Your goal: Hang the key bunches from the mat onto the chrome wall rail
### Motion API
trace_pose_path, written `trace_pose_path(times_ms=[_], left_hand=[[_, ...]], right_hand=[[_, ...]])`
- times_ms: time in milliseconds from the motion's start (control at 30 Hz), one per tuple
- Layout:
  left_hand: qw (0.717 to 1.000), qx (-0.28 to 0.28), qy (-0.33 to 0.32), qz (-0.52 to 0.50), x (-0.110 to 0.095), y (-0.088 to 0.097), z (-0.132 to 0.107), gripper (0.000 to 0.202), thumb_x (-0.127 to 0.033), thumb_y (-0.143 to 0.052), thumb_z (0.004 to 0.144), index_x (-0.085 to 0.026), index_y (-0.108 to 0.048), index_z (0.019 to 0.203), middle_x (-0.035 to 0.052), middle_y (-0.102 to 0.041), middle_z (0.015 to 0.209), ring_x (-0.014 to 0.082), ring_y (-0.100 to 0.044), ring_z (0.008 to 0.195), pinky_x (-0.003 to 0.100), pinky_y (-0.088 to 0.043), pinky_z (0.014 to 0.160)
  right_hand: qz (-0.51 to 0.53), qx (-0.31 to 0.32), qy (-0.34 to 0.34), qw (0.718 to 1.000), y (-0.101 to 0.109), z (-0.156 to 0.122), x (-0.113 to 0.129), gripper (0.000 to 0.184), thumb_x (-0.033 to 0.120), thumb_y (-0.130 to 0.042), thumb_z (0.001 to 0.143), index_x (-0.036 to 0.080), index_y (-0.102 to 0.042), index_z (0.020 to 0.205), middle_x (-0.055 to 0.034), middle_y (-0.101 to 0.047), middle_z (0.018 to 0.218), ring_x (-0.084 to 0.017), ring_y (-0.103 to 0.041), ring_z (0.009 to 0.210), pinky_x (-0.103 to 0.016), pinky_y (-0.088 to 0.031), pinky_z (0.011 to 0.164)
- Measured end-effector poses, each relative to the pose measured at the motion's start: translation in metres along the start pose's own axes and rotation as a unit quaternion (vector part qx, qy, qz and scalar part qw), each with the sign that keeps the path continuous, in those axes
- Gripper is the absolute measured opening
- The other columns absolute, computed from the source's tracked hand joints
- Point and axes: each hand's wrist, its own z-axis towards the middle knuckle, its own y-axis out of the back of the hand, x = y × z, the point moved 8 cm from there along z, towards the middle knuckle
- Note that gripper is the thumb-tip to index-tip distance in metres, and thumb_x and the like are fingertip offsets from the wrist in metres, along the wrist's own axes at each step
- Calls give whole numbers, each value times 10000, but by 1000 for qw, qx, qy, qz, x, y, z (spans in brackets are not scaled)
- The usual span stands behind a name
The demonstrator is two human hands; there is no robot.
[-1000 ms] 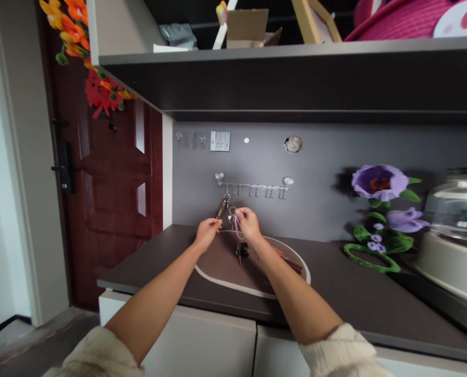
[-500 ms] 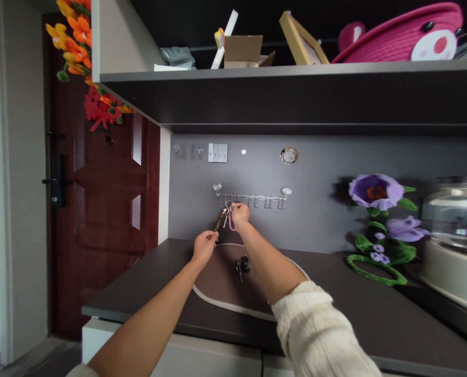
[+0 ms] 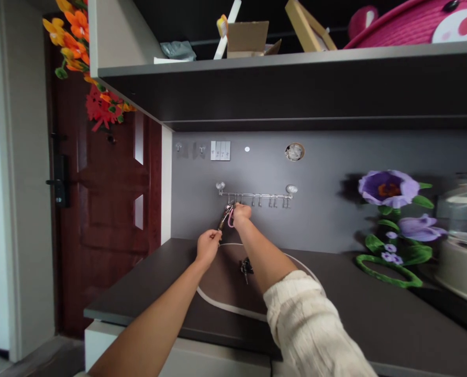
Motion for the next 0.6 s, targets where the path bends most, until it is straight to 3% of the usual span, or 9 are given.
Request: trace_pose_path(times_ms=[100, 600], left_hand=[[1000, -2, 0, -4, -1, 1, 0, 226, -340, -483, 708, -150, -593, 651, 26, -589, 595, 105, -499, 526, 218, -362, 533], [1000, 4, 7, -13, -4, 2, 0, 222, -333, -482, 711, -146, -577, 639, 23, -583, 589, 104, -500, 534, 217, -369, 542]], right_hand=[[34, -31, -64, 997, 2, -6, -6, 101, 176, -485, 757, 141, -530, 673, 27, -503, 442, -97, -520, 399, -235, -506, 444], [46, -46, -76, 995, 1, -11, -17, 90, 132, -474, 732, 147, -513, 653, 42, -489, 454, -96, -514, 391, -250, -498, 448]])
